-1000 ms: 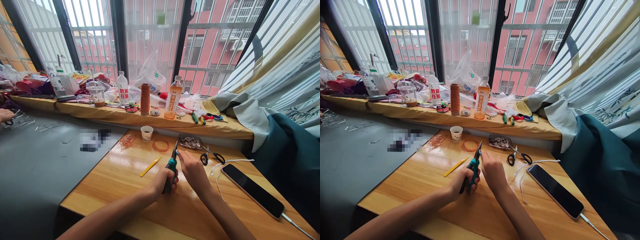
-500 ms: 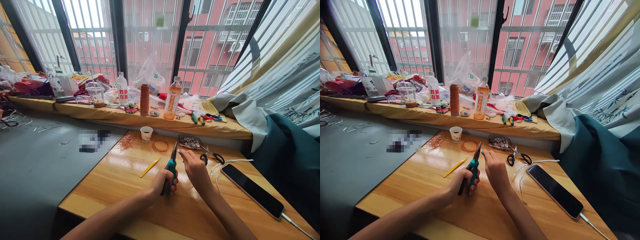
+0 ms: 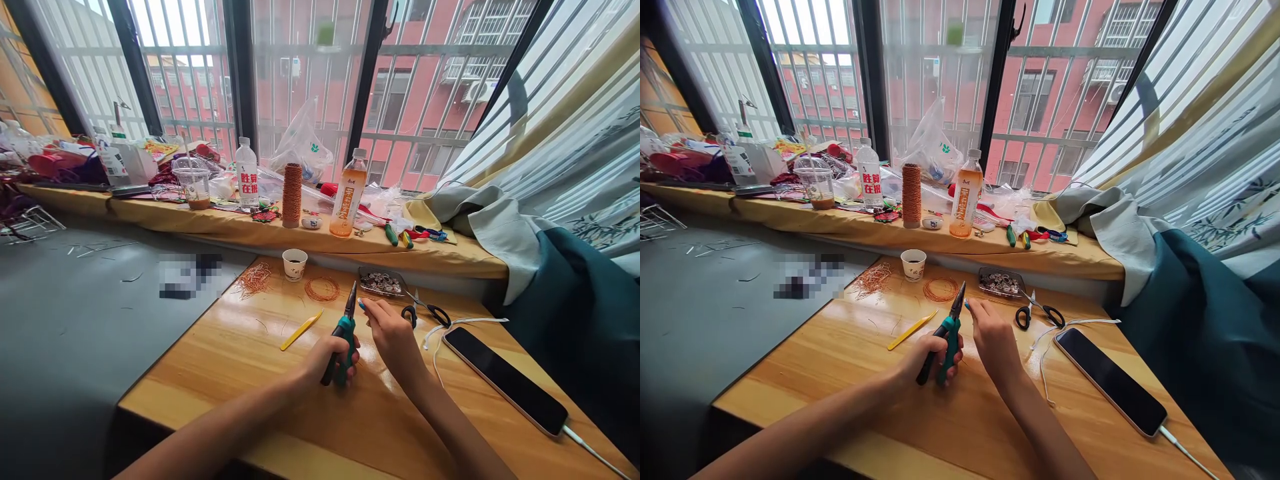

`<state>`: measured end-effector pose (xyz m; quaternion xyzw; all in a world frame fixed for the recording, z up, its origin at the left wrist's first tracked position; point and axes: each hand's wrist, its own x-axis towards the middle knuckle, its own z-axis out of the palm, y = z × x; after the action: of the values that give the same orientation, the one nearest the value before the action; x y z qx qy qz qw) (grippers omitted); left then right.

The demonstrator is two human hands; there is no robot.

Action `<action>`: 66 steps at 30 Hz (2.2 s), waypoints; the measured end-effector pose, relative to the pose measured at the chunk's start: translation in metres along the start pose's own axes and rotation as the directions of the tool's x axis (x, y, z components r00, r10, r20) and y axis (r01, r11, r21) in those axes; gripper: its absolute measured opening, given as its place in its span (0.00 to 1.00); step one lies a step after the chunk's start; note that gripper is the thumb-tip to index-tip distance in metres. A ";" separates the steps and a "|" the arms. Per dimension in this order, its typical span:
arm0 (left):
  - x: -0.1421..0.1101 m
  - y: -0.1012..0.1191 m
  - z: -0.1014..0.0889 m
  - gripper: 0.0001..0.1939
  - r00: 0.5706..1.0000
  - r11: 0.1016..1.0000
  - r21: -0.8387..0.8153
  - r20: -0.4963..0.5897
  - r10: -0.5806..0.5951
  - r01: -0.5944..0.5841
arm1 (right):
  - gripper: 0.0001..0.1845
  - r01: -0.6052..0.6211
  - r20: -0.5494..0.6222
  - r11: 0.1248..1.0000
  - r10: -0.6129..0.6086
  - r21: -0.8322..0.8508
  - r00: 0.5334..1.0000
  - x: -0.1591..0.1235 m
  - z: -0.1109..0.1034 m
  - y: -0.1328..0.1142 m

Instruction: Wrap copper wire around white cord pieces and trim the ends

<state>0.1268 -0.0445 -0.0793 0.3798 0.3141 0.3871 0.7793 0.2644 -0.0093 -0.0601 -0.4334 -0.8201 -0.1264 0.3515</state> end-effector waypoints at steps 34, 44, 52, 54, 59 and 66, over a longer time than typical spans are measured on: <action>-0.006 0.007 0.004 0.09 0.989 0.962 0.269 -0.150 0.001 0.040 | 0.17 0.028 0.016 1.000 -0.028 0.008 0.999 -0.006 0.007 -0.005; -0.008 0.016 0.004 0.08 0.993 0.936 0.351 -0.115 0.031 0.011 | 0.17 0.036 0.001 0.999 -0.036 0.014 0.999 -0.007 0.006 -0.003; -0.013 0.020 0.002 0.08 0.999 0.951 0.309 -0.047 0.023 -0.007 | 0.16 0.056 -0.050 0.997 -0.054 0.043 0.997 -0.007 0.003 -0.003; -0.014 0.019 0.001 0.11 0.997 0.969 0.235 0.047 0.062 -0.071 | 0.15 0.076 -0.083 0.996 -0.072 0.049 0.994 -0.006 -0.003 -0.007; -0.019 0.015 0.005 0.19 0.945 0.991 -0.026 0.298 0.136 -0.134 | 0.13 0.108 -0.168 0.991 -0.093 0.082 0.981 -0.001 -0.024 -0.021; -0.031 0.015 0.016 0.18 0.852 0.986 -0.106 0.498 0.163 -0.127 | 0.09 0.108 -0.221 0.967 -0.056 0.229 0.974 -0.002 -0.050 -0.039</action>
<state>0.1185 -0.0697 -0.0524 0.4631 0.0563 0.3427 0.8154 0.2572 -0.0590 -0.0213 -0.3374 -0.8045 -0.0866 0.4811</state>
